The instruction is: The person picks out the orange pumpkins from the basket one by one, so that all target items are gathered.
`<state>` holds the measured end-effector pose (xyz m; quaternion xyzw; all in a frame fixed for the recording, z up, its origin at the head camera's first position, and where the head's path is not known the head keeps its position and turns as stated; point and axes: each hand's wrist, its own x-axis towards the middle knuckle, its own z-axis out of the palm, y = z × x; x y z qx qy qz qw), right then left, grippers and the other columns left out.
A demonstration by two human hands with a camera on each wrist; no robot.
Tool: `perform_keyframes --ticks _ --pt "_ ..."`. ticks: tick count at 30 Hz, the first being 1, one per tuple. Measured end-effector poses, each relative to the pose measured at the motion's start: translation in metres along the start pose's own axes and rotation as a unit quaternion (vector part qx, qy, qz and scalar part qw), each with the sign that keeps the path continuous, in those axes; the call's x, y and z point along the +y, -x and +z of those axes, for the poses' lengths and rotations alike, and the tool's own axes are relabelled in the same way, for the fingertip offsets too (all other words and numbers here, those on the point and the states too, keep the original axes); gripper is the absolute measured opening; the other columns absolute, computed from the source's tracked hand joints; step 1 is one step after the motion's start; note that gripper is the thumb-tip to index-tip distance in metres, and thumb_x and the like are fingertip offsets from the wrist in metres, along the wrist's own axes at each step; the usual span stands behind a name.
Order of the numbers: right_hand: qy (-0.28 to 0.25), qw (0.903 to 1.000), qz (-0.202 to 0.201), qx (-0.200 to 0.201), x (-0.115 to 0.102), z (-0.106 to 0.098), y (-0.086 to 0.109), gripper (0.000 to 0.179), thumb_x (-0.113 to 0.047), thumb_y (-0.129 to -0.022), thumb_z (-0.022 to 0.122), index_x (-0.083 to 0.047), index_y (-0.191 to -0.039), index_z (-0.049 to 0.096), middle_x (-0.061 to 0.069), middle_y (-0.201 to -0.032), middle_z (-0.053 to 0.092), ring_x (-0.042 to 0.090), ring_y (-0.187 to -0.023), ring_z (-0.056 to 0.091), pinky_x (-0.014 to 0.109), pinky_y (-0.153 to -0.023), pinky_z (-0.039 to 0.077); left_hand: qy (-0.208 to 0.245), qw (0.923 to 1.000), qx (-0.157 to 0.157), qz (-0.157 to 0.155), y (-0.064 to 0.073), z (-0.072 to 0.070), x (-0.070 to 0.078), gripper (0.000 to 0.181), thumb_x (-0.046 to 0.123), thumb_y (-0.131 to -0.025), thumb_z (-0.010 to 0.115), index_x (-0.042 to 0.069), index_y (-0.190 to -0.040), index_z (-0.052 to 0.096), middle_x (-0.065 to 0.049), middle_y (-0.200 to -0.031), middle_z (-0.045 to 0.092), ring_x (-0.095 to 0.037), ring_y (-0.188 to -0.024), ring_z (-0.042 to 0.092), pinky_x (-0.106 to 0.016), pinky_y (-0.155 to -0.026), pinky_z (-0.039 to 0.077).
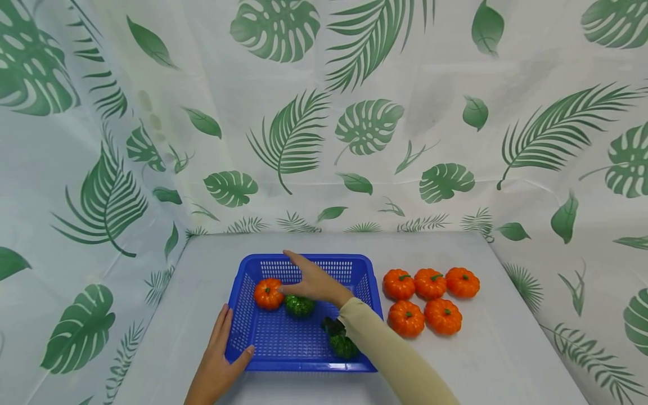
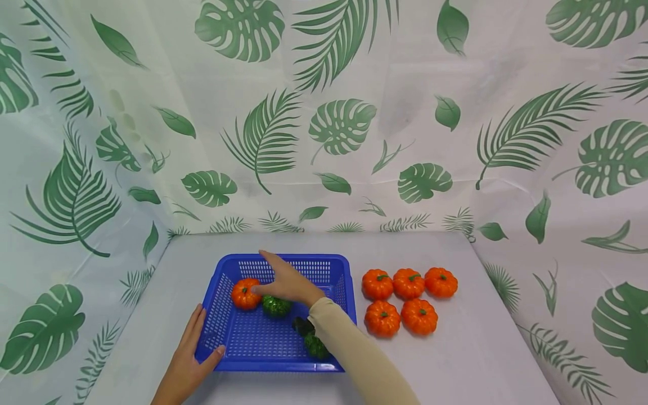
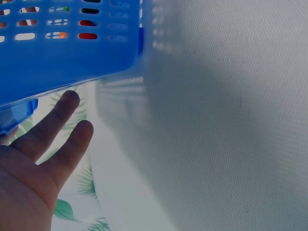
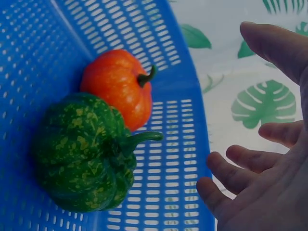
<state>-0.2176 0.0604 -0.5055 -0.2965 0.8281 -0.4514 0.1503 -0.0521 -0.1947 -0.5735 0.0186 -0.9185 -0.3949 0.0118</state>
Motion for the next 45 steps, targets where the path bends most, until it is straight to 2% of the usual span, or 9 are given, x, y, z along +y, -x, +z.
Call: perform_keyframes --ticks 6,14,25,37,45 --pt "0.030 0.9995 0.006 -0.012 0.002 0.005 -0.008 0.094 -0.039 -0.096 0.078 -0.012 -0.171 0.028 0.006 -0.174 0.031 0.029 -0.158 0.031 0.053 -0.126 0.028 -0.003 1.0000 0.000 -0.002 0.000 0.000 0.001 0.104 0.051 -0.098 0.073 0.008 -0.172 0.016 -0.013 -0.179 0.006 -0.049 -0.159 0.017 -0.073 -0.115 0.026" --pt "0.078 0.9966 -0.006 -0.025 0.002 0.011 -0.016 0.094 -0.041 -0.095 0.080 -0.010 -0.169 0.033 0.008 -0.171 0.037 0.028 -0.155 0.038 0.049 -0.124 0.033 0.001 1.0000 0.004 0.002 0.001 0.001 0.001 0.103 0.051 -0.098 0.074 0.007 -0.172 0.016 -0.014 -0.179 0.007 -0.050 -0.159 0.018 -0.073 -0.115 0.027" --pt "0.131 0.9904 0.005 -0.044 -0.007 0.017 -0.024 0.088 -0.046 -0.094 0.079 -0.013 -0.166 0.041 0.010 -0.167 0.043 0.033 -0.152 0.043 0.055 -0.120 0.038 0.001 1.0000 0.005 0.007 0.001 0.000 0.001 0.103 0.050 -0.098 0.074 0.007 -0.172 0.016 -0.015 -0.179 0.007 -0.051 -0.159 0.018 -0.073 -0.115 0.027" --pt "0.129 0.9876 0.015 -0.088 -0.002 0.028 -0.038 0.090 -0.038 -0.092 0.082 -0.012 -0.167 0.040 0.011 -0.168 0.041 0.032 -0.156 0.037 0.052 -0.123 0.034 0.005 0.9998 0.007 0.016 0.001 0.000 0.000 0.103 0.049 -0.098 0.075 0.006 -0.172 0.017 -0.016 -0.178 0.008 -0.051 -0.159 0.018 -0.073 -0.116 0.026" --pt "0.136 0.9849 0.005 -0.108 0.004 0.030 -0.043 0.090 -0.035 -0.091 0.085 -0.009 -0.165 0.042 0.011 -0.166 0.045 0.029 -0.153 0.041 0.045 -0.124 0.034 0.008 0.9998 0.007 0.014 0.002 0.000 0.000 0.104 0.048 -0.098 0.076 0.008 -0.172 0.016 -0.014 -0.179 0.007 -0.050 -0.159 0.017 -0.073 -0.116 0.026"
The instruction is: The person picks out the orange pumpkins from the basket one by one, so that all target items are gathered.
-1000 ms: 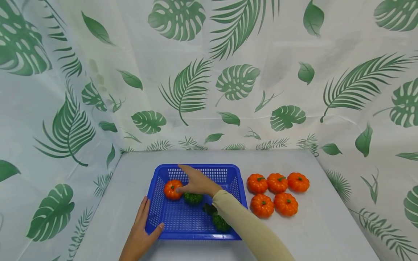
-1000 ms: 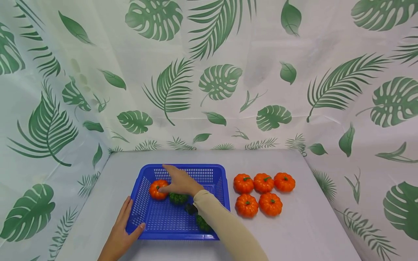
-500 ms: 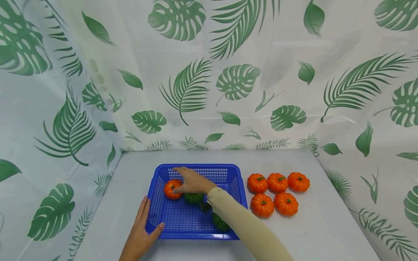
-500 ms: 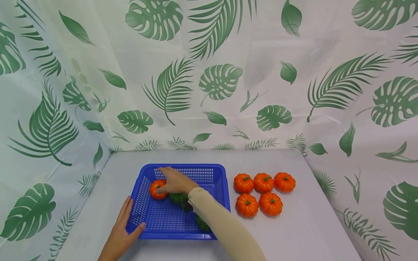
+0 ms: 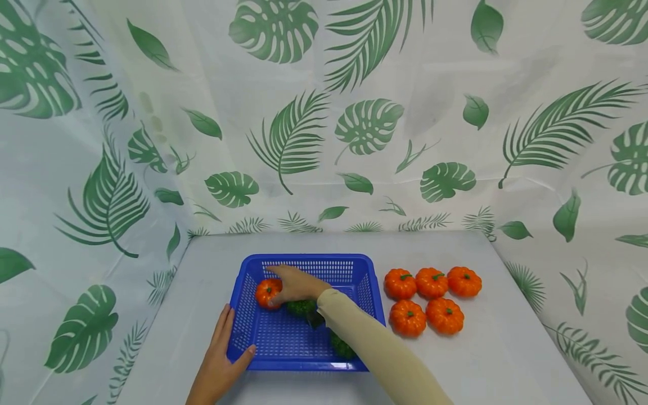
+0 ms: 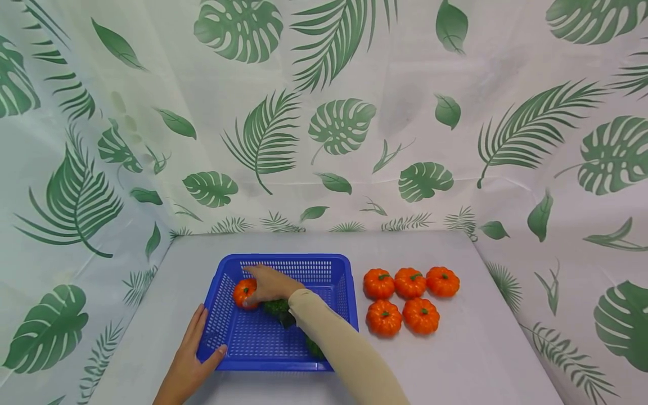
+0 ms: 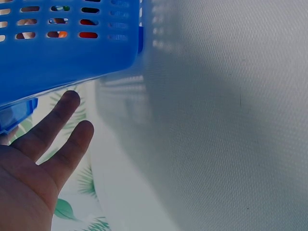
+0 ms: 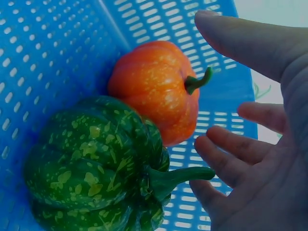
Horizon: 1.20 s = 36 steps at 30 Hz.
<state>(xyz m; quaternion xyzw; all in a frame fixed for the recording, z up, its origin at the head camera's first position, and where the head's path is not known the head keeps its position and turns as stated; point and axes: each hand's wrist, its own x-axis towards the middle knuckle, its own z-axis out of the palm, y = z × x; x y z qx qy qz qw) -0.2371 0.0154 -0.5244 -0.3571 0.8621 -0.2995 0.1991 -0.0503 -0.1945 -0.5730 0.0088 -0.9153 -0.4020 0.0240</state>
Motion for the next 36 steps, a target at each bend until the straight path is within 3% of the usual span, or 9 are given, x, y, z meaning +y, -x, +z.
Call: perform_keyframes --ticks 13,22,30,36 --pt "0.006 0.9996 0.003 -0.027 0.003 0.009 -0.012 0.085 -0.029 -0.088 0.089 -0.009 -0.161 0.049 0.007 -0.159 0.054 0.023 -0.146 0.049 0.038 -0.121 0.038 -0.002 1.0000 -0.005 -0.007 0.001 -0.001 0.001 0.103 0.050 -0.098 0.073 0.006 -0.172 0.017 -0.016 -0.179 0.007 -0.052 -0.158 0.017 -0.074 -0.113 0.027" --pt "0.045 0.9980 0.026 -0.036 0.005 0.020 -0.014 0.074 -0.023 -0.088 0.091 -0.014 -0.154 0.058 0.004 -0.144 0.064 0.017 -0.123 0.060 0.035 -0.110 0.049 0.005 1.0000 -0.004 -0.003 0.000 0.002 -0.001 0.103 0.048 -0.098 0.076 0.008 -0.172 0.017 -0.015 -0.179 0.007 -0.050 -0.159 0.017 -0.073 -0.116 0.024" --pt "0.077 0.9963 0.020 -0.032 0.001 0.018 -0.017 0.068 -0.019 -0.087 0.092 -0.017 -0.149 0.064 0.001 -0.137 0.069 0.016 -0.119 0.063 0.034 -0.108 0.050 0.000 1.0000 -0.001 -0.003 0.000 0.001 -0.001 0.103 0.048 -0.099 0.075 0.008 -0.173 0.015 -0.013 -0.179 0.005 -0.051 -0.159 0.017 -0.073 -0.115 0.025" --pt "0.064 0.9972 0.017 -0.033 0.001 0.017 -0.016 0.066 -0.020 -0.088 0.091 -0.017 -0.149 0.064 0.000 -0.135 0.069 0.015 -0.117 0.063 0.034 -0.108 0.050 0.001 1.0000 0.001 0.000 0.000 0.001 -0.002 0.103 0.047 -0.098 0.076 0.007 -0.172 0.016 -0.012 -0.179 0.006 -0.051 -0.159 0.018 -0.073 -0.115 0.026"
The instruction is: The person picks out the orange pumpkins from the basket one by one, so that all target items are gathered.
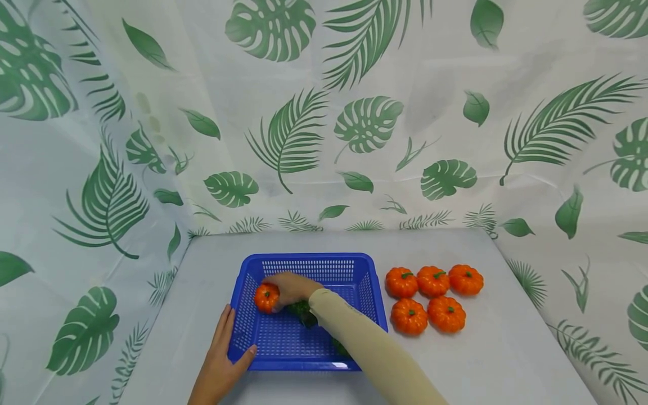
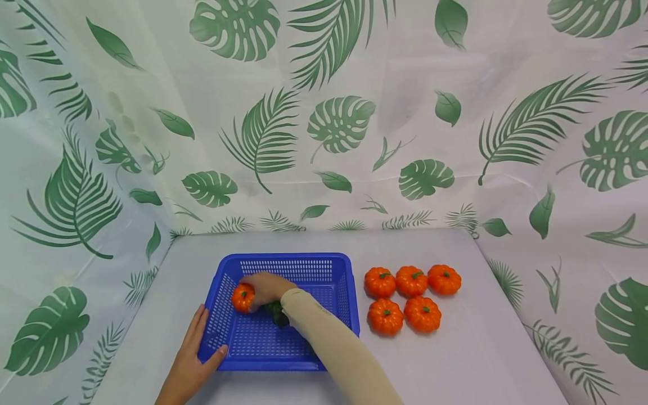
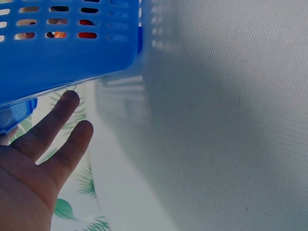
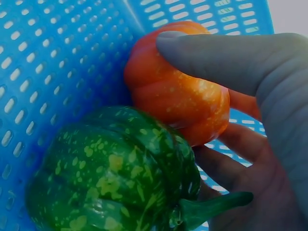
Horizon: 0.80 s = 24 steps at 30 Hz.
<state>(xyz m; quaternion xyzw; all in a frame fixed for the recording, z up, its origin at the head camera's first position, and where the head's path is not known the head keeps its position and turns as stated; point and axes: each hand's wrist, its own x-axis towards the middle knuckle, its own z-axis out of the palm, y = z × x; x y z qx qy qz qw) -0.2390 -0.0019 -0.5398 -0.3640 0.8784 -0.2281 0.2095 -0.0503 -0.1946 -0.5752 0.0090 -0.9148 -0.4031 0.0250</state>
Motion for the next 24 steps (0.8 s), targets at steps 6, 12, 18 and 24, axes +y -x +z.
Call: perform_keyframes --ticks 6,12,18,24 --pt "-0.030 0.9994 -0.016 0.011 0.002 -0.002 -0.001 0.067 -0.019 -0.088 0.091 -0.015 -0.149 0.064 0.001 -0.136 0.068 0.015 -0.117 0.063 0.034 -0.107 0.051 -0.007 0.9999 -0.007 -0.012 0.000 -0.001 0.003 0.103 0.048 -0.099 0.074 0.006 -0.172 0.016 -0.014 -0.179 0.006 -0.051 -0.159 0.017 -0.073 -0.115 0.027" --pt "-0.050 0.9983 -0.025 0.018 0.003 -0.007 0.002 0.069 -0.021 -0.087 0.091 -0.015 -0.150 0.063 0.001 -0.139 0.067 0.016 -0.120 0.062 0.036 -0.107 0.052 -0.012 0.9997 -0.011 -0.020 -0.001 -0.002 0.005 0.104 0.051 -0.099 0.073 0.006 -0.172 0.016 -0.014 -0.179 0.006 -0.051 -0.159 0.017 -0.073 -0.114 0.027" --pt "-0.073 0.9963 -0.033 0.031 0.006 -0.012 0.007 0.072 -0.023 -0.088 0.089 -0.014 -0.154 0.059 0.003 -0.145 0.063 0.018 -0.125 0.060 0.037 -0.108 0.051 -0.016 0.9996 -0.011 -0.021 -0.001 -0.002 0.004 0.104 0.053 -0.099 0.072 0.006 -0.172 0.015 -0.014 -0.179 0.005 -0.052 -0.158 0.017 -0.074 -0.113 0.028" --pt "-0.087 0.9944 -0.040 0.046 0.006 -0.020 0.015 0.075 -0.024 -0.088 0.087 -0.014 -0.156 0.056 0.004 -0.152 0.058 0.020 -0.130 0.058 0.038 -0.109 0.051 -0.016 0.9997 -0.007 -0.018 0.000 -0.002 0.004 0.104 0.052 -0.099 0.072 0.005 -0.172 0.015 -0.014 -0.179 0.005 -0.052 -0.158 0.017 -0.074 -0.113 0.027"
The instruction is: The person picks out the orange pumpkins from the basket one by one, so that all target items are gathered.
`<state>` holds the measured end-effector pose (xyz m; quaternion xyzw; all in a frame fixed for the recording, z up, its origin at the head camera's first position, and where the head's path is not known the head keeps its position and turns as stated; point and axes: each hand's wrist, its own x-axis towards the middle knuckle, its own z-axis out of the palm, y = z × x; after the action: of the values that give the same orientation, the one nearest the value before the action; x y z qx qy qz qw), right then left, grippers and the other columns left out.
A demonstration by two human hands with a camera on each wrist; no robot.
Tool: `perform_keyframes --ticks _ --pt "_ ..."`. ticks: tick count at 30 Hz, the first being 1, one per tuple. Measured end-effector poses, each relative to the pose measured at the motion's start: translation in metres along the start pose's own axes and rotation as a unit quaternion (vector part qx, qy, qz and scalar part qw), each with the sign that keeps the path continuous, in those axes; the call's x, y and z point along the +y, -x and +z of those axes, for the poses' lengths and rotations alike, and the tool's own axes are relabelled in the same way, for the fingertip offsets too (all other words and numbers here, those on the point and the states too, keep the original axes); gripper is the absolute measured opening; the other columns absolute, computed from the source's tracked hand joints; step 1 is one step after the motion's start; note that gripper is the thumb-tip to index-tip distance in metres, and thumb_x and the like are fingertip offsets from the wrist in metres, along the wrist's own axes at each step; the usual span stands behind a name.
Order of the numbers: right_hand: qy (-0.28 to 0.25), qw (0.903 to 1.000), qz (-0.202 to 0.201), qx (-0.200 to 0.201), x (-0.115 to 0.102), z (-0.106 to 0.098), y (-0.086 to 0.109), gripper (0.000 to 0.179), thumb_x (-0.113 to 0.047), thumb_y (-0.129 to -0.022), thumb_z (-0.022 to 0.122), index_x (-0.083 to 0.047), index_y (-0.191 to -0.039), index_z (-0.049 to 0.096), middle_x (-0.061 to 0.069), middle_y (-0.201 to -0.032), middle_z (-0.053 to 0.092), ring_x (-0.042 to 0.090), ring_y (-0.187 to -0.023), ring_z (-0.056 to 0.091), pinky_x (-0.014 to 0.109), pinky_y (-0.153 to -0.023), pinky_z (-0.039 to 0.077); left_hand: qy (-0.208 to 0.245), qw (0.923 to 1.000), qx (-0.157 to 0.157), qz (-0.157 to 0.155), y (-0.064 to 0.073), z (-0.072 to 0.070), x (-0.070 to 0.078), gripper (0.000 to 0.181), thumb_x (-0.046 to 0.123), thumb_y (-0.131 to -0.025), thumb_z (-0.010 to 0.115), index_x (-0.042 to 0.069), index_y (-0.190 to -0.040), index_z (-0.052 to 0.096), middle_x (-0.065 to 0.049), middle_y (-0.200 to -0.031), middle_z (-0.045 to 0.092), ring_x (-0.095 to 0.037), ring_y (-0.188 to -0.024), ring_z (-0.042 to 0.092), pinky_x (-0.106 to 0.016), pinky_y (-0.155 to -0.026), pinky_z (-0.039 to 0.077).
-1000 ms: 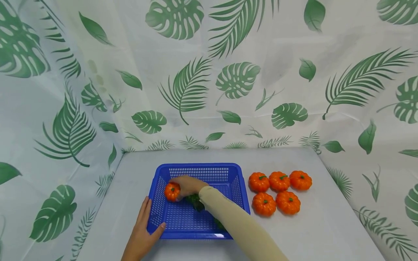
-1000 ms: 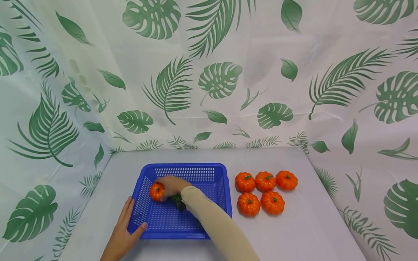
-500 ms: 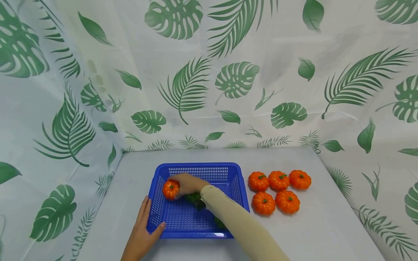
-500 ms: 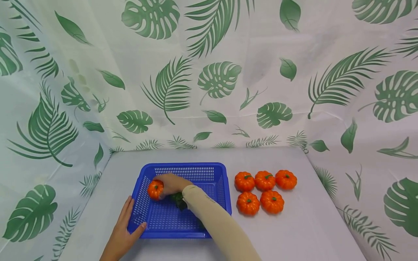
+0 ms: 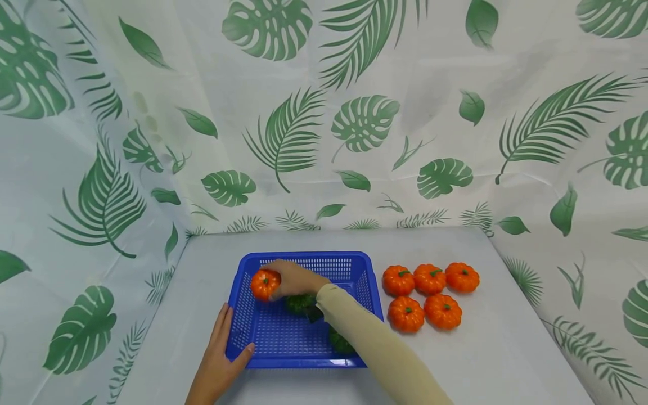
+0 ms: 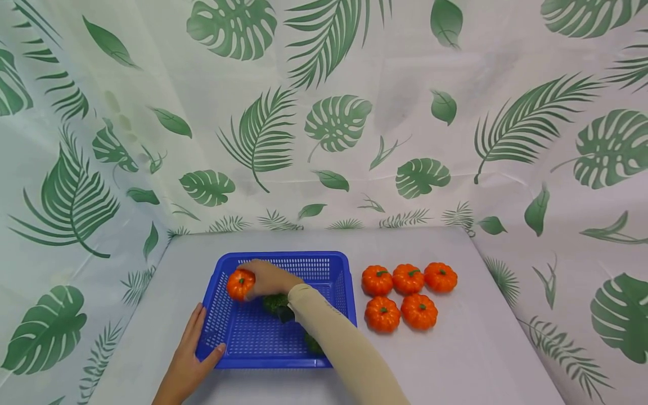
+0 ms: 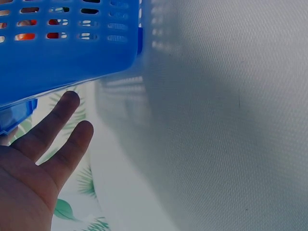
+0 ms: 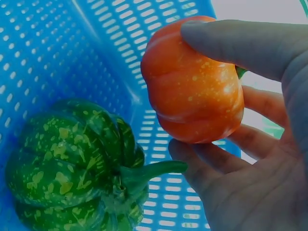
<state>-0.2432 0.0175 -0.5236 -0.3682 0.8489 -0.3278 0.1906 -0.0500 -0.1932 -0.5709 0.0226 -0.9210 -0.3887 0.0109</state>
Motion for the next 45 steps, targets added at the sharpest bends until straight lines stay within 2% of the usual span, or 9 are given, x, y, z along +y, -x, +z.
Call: perform_keyframes --ticks 15,27,35,45 --pt "-0.049 0.9983 -0.005 0.029 0.001 -0.010 0.018 0.076 -0.032 -0.088 0.086 -0.020 -0.157 0.056 0.005 -0.150 0.055 0.019 -0.123 0.060 0.034 -0.101 0.055 0.001 0.9999 -0.004 -0.011 -0.001 -0.001 0.001 0.105 0.053 -0.098 0.072 0.006 -0.172 0.015 -0.014 -0.179 0.005 -0.051 -0.159 0.016 -0.074 -0.113 0.027" --pt "-0.071 0.9956 -0.002 0.061 0.006 -0.019 0.049 0.075 -0.032 -0.090 0.086 -0.019 -0.157 0.056 0.006 -0.151 0.054 0.023 -0.125 0.060 0.037 -0.101 0.056 0.006 0.9999 -0.007 -0.005 0.000 0.000 -0.001 0.105 0.052 -0.098 0.072 0.004 -0.172 0.015 -0.015 -0.179 0.005 -0.052 -0.159 0.016 -0.074 -0.113 0.026" --pt "-0.085 0.9931 -0.002 0.081 0.008 -0.029 0.069 0.075 -0.033 -0.090 0.085 -0.018 -0.157 0.055 0.008 -0.152 0.053 0.027 -0.127 0.058 0.041 -0.101 0.057 0.000 0.9999 0.003 0.010 0.001 0.001 -0.002 0.106 0.051 -0.098 0.074 0.004 -0.172 0.015 -0.016 -0.179 0.007 -0.051 -0.159 0.017 -0.073 -0.115 0.026" --pt "-0.096 0.9884 -0.004 0.117 0.016 -0.042 0.091 0.075 -0.033 -0.091 0.083 -0.017 -0.158 0.053 0.007 -0.148 0.055 0.026 -0.125 0.060 0.045 -0.099 0.058 0.007 0.9999 -0.007 0.004 0.001 -0.001 -0.001 0.107 0.053 -0.099 0.073 0.006 -0.172 0.011 -0.012 -0.179 0.004 -0.049 -0.160 0.014 -0.073 -0.118 0.022"
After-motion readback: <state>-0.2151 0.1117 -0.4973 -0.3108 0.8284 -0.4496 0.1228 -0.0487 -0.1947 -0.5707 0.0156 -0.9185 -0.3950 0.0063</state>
